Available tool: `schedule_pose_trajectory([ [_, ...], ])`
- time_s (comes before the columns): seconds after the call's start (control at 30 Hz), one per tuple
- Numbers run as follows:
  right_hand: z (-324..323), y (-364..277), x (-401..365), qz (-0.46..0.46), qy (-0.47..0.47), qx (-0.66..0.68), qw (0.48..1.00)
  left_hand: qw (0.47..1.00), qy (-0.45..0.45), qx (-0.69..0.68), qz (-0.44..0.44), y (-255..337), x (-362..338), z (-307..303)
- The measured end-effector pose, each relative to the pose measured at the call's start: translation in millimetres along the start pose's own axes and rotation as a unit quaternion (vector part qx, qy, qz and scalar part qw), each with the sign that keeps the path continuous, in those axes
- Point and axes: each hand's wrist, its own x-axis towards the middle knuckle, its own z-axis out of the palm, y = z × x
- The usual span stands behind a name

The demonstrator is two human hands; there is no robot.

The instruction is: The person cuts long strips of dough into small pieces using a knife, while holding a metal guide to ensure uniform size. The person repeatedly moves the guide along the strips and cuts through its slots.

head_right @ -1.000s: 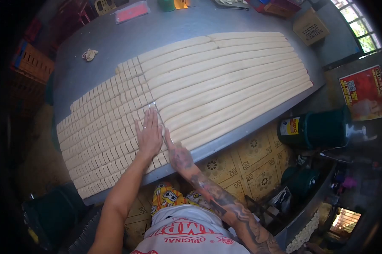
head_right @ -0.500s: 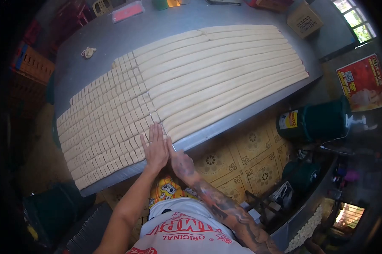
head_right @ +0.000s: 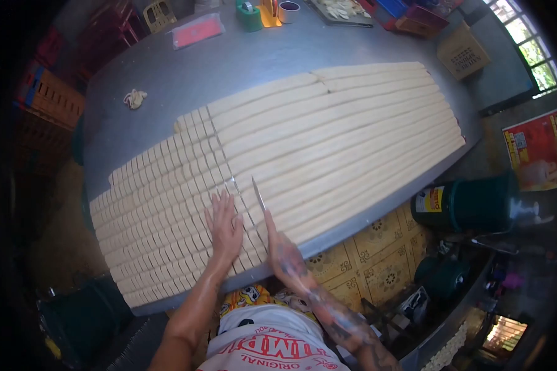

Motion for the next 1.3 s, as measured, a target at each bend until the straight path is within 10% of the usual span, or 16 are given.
schedule_pose_trajectory([
  [0.4,-24,-75,313,-0.041,0.001,-0.04,0.998,0.993,0.016,0.114,0.015,-89,284,-60],
  [1.0,9,-69,394,-0.104,0.058,-0.052,0.992,0.978,0.049,0.188,0.08,-89,289,-46],
  [1.3,2,-55,237,0.025,-0.062,-0.092,0.994,0.978,0.062,0.19,0.067,-89,284,-41],
])
